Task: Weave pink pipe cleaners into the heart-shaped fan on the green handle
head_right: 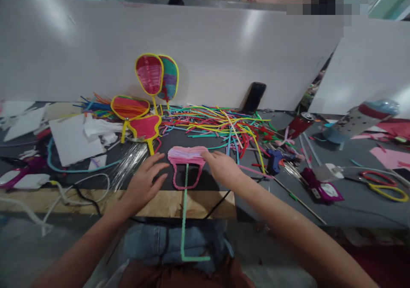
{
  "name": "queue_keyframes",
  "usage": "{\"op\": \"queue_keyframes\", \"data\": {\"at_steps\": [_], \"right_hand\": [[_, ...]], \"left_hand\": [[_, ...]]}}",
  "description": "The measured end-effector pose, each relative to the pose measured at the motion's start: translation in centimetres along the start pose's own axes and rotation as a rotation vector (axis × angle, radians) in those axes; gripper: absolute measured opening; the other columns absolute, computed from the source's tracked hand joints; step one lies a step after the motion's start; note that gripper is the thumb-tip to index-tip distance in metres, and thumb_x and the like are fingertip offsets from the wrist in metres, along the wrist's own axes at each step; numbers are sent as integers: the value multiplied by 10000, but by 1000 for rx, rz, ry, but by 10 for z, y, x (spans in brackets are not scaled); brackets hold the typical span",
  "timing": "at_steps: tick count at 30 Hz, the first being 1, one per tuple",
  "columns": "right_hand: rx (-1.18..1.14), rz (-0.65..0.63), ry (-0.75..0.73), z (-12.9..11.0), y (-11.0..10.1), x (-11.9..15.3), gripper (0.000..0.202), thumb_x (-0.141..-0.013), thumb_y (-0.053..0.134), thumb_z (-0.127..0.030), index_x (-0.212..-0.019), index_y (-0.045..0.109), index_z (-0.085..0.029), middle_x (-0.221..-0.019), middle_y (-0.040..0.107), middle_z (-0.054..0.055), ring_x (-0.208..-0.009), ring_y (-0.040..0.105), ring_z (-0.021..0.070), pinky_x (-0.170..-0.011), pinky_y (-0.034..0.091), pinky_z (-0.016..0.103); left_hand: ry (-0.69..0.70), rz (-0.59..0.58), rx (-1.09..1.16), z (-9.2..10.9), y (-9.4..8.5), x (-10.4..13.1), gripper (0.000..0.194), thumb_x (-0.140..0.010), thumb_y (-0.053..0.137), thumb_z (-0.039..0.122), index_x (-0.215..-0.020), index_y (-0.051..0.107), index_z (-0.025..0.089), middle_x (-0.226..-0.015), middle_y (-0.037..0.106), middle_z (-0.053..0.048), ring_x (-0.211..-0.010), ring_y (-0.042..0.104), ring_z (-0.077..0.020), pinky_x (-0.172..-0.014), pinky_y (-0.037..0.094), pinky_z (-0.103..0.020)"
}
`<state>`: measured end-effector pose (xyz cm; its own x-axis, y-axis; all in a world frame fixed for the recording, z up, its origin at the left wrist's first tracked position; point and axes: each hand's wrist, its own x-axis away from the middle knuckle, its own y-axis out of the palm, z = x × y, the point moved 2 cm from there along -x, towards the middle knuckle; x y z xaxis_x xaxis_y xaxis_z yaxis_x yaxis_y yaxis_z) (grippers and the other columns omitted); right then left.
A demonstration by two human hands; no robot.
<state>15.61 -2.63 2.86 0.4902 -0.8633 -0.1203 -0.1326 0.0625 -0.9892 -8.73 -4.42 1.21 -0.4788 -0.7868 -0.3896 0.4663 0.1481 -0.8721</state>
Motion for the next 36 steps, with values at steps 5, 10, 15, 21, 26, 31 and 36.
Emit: {"op": "queue_keyframes", "data": {"at_steps": [5, 10, 15, 21, 26, 31, 36], "right_hand": [[58, -88, 83, -7, 16, 9, 233, -883, 435, -183, -1020, 612, -249, -949, 664, 44, -805, 627, 172, -595, 399, 236], [100, -85, 89, -20, 22, -8, 156, -878, 468, -221, -889, 623, -212, -842, 653, 54, -710, 614, 180, -521, 350, 257], [10, -22, 42, -27, 34, -20, 159, -881, 486, -260, -835, 630, -213, -831, 670, 58, -805, 584, 206, -631, 339, 301], [-164, 98, 39, -28, 47, -19, 162, -880, 512, -290, -788, 629, -228, -765, 671, 23, -790, 543, 177, -690, 257, 332], [-221, 150, 6, -26, 54, -22, 156, -887, 507, -287, -797, 621, -231, -733, 665, 5, -775, 528, 169, -724, 237, 348], [-274, 105, 32, -22, 47, -22, 70, -833, 582, -285, -867, 624, -240, -822, 678, 16, -833, 525, 185, -739, 239, 347], [-273, 105, 50, -20, 43, -19, 92, -853, 546, -275, -857, 633, -244, -821, 673, 14, -856, 528, 193, -752, 238, 350]], "left_hand": [[45, -146, 57, -7, 20, -44, 155, -819, 488, 195, -936, 563, 127, -1334, 396, -178, -1288, 332, -275, -1051, 310, -451], [122, -184, 124, -16, 38, -54, 93, -794, 531, 199, -839, 588, 141, -1321, 422, -154, -1324, 263, -289, -1073, 273, -452], [166, -161, 130, -19, 40, -48, 94, -797, 523, 152, -844, 603, 138, -1302, 437, -143, -1345, 220, -285, -1085, 265, -458], [176, -203, 49, -18, 43, -50, 145, -827, 501, 171, -910, 620, 164, -1255, 480, -114, -1342, 226, -295, -1050, 330, -492], [195, -253, -13, -17, 46, -50, 193, -859, 440, 163, -833, 630, 139, -1270, 476, -142, -1346, 210, -301, -1060, 320, -496], [202, -274, -36, -19, 50, -49, 218, -861, 381, 104, -934, 583, 139, -1309, 452, -139, -1356, 207, -272, -1057, 323, -518], [179, -223, -69, -20, 45, -51, 190, -858, 373, 96, -898, 552, 148, -1256, 487, -132, -1340, 250, -267, -1052, 333, -507]]}}
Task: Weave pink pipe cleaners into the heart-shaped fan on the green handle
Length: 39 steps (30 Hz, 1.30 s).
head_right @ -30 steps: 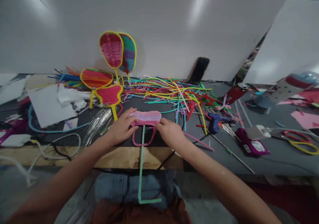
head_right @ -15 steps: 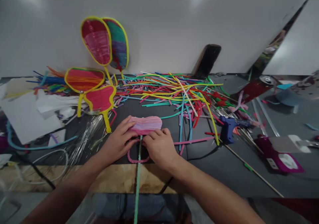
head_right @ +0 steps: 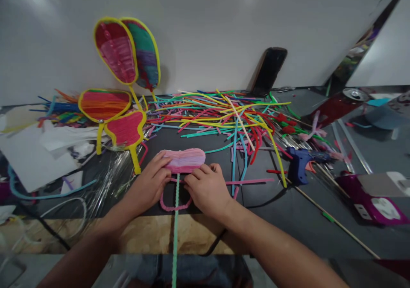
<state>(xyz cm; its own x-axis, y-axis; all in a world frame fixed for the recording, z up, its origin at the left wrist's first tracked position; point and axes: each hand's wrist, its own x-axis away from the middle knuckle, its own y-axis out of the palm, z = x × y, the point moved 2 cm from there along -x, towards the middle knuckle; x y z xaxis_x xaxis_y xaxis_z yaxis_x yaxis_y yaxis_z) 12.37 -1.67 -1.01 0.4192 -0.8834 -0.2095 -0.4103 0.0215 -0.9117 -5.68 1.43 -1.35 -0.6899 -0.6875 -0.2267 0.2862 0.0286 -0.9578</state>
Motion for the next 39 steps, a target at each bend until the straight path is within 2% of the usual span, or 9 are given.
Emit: {"op": "queue_keyframes", "data": {"at_steps": [7, 12, 16, 20, 23, 27, 32, 36, 39], "right_hand": [[21, -8, -12, 1, 1, 2, 121, -862, 534, -269, -854, 653, -249, -796, 659, 18, -838, 525, 190, -733, 238, 348], [38, -30, -11, 0, 1, 2, 117, -855, 544, -273, -846, 658, -246, -804, 658, 26, -834, 524, 191, -724, 237, 352], [64, -20, -6, -1, 3, 0, 125, -858, 541, -264, -820, 657, -240, -794, 664, 26, -824, 533, 187, -720, 242, 348], [97, -9, 13, -1, 7, -2, 158, -867, 521, -241, -778, 651, -225, -764, 669, 21, -794, 550, 177, -725, 244, 349], [96, 8, 23, 0, 10, -3, 168, -872, 512, -254, -786, 653, -218, -769, 674, 25, -792, 561, 173, -724, 244, 347], [97, 1, 33, 0, 13, -2, 180, -878, 499, -255, -791, 650, -210, -774, 677, 29, -789, 571, 175, -701, 248, 339], [85, -41, 50, -2, 15, -4, 167, -879, 498, -250, -818, 648, -213, -823, 685, 37, -821, 586, 189, -703, 285, 326], [-95, -75, 66, 7, 3, -3, 120, -864, 525, -248, -895, 632, -202, -897, 685, 46, -853, 595, 176, -721, 350, 285], [-247, -74, 109, 24, -22, 2, 165, -889, 468, -278, -907, 613, -202, -868, 676, 31, -790, 597, 148, -685, 382, 245]], "left_hand": [[-124, 96, -4, -24, -12, 0, 147, -861, 377, 130, -832, 516, 167, -1250, 503, -125, -1317, 285, -272, -1035, 321, -514], [-359, 280, 71, -41, -30, 4, 179, -890, 369, 242, -759, 480, 191, -1002, 617, -96, -1051, 524, -234, -947, 386, -460], [-592, 390, 519, -33, -31, 7, 188, -896, 390, 351, -821, 455, 192, -1008, 636, -70, -692, 571, -133, -666, 477, -297], [-638, 377, 1126, -20, -19, 4, 221, -864, 461, 412, -878, 412, 197, -833, 665, -38, -573, 571, -101, -487, 434, -203], [-645, 344, 1402, -14, -18, 2, 379, -788, 602, 388, -1062, 428, 193, -846, 676, -50, -714, 639, -141, -581, 497, -231], [-602, 260, 1621, -10, -22, 2, 618, -729, 680, 259, -1272, 389, 223, -1111, 630, -109, -1039, 591, -219, -827, 494, -326], [-425, 22, 1242, -13, -16, 4, 287, -852, 506, 287, -1107, 599, 196, -1281, 516, -114, -1115, 529, -237, -891, 462, -351], [-289, 65, 668, -22, -16, 3, 306, -886, 417, 324, -1078, 624, 206, -1150, 587, -84, -1103, 512, -205, -953, 400, -351], [-322, 50, 523, -25, -18, 3, 340, -896, 376, 361, -1038, 630, 186, -1014, 645, -74, -972, 582, -186, -877, 442, -315]]}}
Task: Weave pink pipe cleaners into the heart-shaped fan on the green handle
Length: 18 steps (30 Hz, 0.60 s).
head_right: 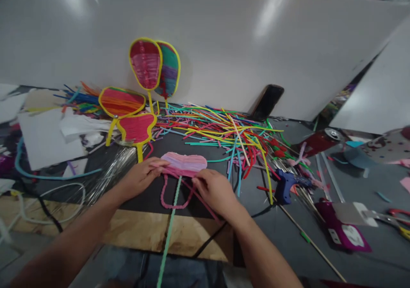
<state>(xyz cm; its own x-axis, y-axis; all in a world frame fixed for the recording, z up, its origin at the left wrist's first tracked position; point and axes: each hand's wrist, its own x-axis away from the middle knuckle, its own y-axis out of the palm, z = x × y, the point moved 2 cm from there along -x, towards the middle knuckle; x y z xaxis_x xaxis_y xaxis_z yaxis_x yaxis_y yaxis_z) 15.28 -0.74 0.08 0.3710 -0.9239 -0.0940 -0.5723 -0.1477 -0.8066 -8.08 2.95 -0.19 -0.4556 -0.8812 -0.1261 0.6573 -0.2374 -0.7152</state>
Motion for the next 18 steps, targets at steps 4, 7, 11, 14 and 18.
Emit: {"op": "queue_keyframes", "data": {"at_steps": [4, 7, 11, 14, 18], "right_hand": [[60, -305, 113, 15, -26, 11, 227, -782, 592, -446, -808, 618, -223, -686, 646, -12, -599, 568, 133, -509, 318, 218], [84, -458, 146, 17, -27, 17, 203, -709, 677, -396, -835, 635, -242, -695, 663, -21, -584, 575, 127, -487, 290, 208], [151, -470, 106, 10, -18, 16, 99, -784, 578, -277, -732, 649, -231, -648, 657, -6, -570, 568, 123, -504, 286, 218], [177, -353, 103, 7, -15, 11, 142, -799, 514, -221, -716, 630, -218, -655, 643, 2, -562, 555, 120, -504, 293, 218], [13, -176, 161, 13, -13, 4, 146, -821, 462, -248, -792, 601, -214, -648, 618, -7, -548, 542, 125, -507, 335, 220]], "left_hand": [[-203, -20, 135, -3, 0, 3, 419, -896, 332, 443, -891, 630, 149, -738, 671, -55, -683, 643, -172, -602, 494, -259], [-259, -24, 394, -4, 4, 4, 421, -881, 344, 488, -914, 582, 142, -866, 673, -84, -711, 665, -182, -532, 509, -249], [-273, -48, 547, -5, 8, 4, 357, -860, 431, 430, -1027, 537, 133, -989, 657, -111, -820, 668, -198, -639, 551, -298], [-235, -96, 445, -5, 7, 3, 330, -851, 459, 326, -1107, 542, 135, -977, 673, -94, -819, 661, -176, -727, 536, -311], [-98, -28, 69, -7, 4, 0, 328, -885, 386, 331, -944, 658, 159, -914, 691, -79, -906, 625, -195, -839, 480, -338]]}}
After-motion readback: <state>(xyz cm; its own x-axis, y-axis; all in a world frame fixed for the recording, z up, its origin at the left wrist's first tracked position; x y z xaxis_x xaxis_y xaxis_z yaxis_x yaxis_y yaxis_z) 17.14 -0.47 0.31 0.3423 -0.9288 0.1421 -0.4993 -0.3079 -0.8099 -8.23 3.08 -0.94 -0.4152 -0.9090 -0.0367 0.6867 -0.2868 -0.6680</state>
